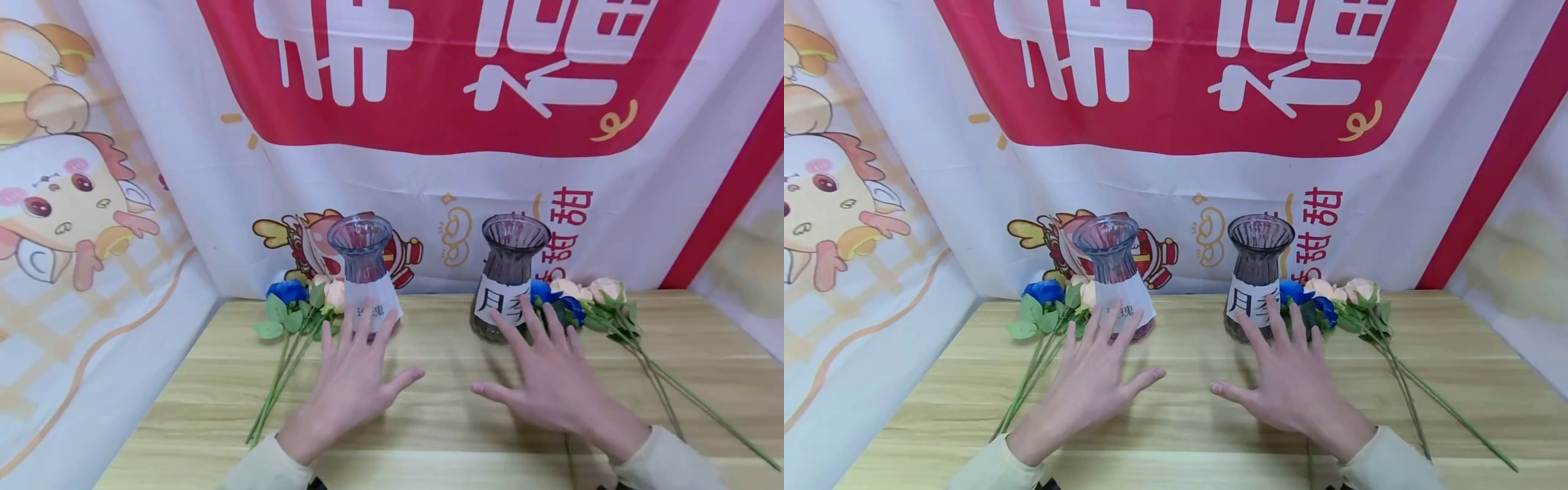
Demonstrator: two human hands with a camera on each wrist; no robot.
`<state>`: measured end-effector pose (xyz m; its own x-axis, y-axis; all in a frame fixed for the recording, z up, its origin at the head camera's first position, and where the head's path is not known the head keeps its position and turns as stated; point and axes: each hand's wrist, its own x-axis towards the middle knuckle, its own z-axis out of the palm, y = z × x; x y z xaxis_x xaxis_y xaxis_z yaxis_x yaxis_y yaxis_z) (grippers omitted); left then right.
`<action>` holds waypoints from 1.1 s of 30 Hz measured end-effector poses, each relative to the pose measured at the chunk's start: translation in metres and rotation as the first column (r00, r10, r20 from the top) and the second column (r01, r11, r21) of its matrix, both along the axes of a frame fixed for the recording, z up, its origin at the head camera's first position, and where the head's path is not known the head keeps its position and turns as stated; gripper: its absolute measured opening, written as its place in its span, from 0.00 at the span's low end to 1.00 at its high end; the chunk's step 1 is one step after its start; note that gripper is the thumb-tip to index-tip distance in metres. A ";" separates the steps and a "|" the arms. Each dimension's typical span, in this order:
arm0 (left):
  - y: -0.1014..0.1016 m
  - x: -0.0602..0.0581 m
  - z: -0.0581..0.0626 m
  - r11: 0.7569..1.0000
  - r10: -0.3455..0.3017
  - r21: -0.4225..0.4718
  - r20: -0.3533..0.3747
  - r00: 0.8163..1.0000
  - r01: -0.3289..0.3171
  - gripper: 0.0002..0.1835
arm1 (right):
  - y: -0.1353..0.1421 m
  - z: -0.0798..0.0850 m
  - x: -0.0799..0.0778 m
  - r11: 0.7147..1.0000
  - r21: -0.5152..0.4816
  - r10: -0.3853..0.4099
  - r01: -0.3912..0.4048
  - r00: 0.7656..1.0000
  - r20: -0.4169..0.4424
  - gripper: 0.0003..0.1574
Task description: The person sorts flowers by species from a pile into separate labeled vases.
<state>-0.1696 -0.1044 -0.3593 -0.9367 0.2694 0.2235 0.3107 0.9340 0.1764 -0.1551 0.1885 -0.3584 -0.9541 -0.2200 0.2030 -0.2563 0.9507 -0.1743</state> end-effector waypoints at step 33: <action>0.119 -0.075 0.069 0.739 -0.318 0.605 -0.076 0.945 0.297 0.49 | 0.152 0.007 -0.029 0.789 -0.560 -0.189 0.254 0.967 0.171 0.61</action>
